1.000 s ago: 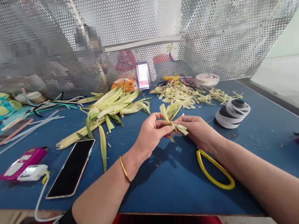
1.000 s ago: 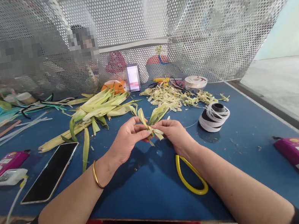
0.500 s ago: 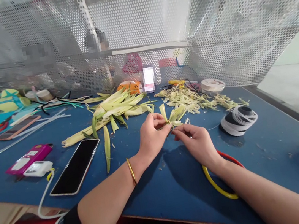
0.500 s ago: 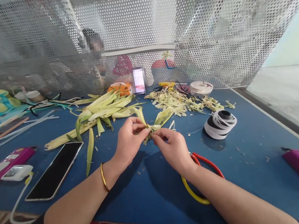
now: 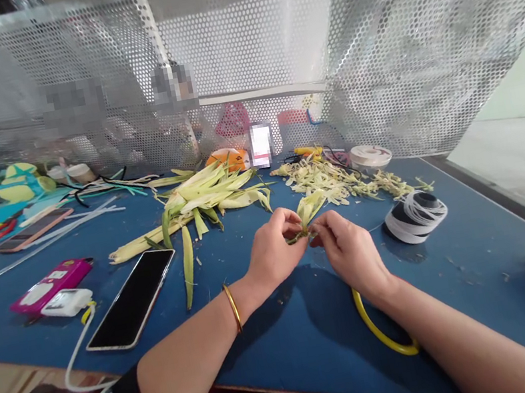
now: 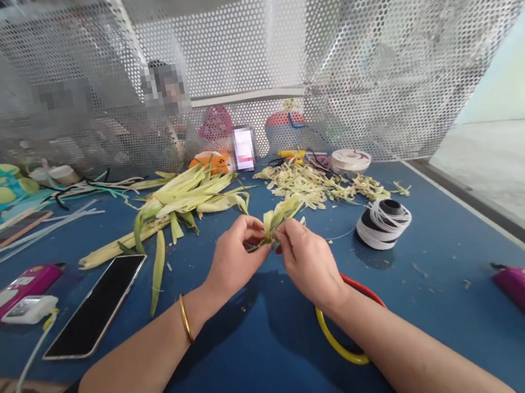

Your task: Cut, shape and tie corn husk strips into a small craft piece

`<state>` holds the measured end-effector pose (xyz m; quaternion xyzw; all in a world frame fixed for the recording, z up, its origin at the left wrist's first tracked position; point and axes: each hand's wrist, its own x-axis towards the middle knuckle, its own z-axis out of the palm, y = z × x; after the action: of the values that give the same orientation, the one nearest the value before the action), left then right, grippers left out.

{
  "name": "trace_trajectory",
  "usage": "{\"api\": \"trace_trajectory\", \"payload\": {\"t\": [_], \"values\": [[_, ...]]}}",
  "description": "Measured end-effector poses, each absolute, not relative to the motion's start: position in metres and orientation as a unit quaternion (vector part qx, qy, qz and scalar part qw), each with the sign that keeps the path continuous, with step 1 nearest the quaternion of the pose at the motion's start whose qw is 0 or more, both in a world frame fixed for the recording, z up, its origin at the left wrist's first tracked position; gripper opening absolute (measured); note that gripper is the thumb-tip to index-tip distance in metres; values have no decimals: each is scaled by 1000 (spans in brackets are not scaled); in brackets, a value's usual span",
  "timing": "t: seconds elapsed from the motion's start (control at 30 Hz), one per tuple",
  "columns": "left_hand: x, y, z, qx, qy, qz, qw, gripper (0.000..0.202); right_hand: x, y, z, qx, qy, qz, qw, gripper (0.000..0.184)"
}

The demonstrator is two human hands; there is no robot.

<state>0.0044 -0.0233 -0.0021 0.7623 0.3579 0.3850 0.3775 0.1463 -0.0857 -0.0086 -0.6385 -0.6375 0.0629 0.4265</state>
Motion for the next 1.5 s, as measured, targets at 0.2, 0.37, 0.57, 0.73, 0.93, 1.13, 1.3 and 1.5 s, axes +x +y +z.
{"api": "trace_trajectory", "payload": {"t": [0.2, 0.37, 0.57, 0.73, 0.93, 1.13, 1.3, 1.5], "values": [[2, -27, 1, 811, 336, 328, 350, 28, 150, -83, -8, -661, -632, 63, 400, 19], [0, -24, 3, 848, 330, 283, 304, 26, 154, -80, -7, -655, -610, 159, 416, 16], [-3, -36, 5, 918, 350, 186, 29, 19, 163, -71, -9, -582, -590, 325, 457, 17], [-14, -56, -4, 944, 276, 109, -142, 22, 165, -67, -16, -548, -574, 449, 411, 13], [-29, -70, -18, 951, 261, 75, -145, 22, 162, -66, -25, -548, -579, 505, 331, 7], [-34, -80, -12, 938, 335, 86, 17, 40, 165, -66, -22, -556, -598, 488, 308, 11], [-42, -68, 0, 889, 392, 140, 191, 34, 158, -73, -18, -600, -645, 388, 271, 11], [-47, -53, -3, 872, 416, 177, 186, 19, 147, -83, -10, -643, -695, 228, 228, 17]]}}
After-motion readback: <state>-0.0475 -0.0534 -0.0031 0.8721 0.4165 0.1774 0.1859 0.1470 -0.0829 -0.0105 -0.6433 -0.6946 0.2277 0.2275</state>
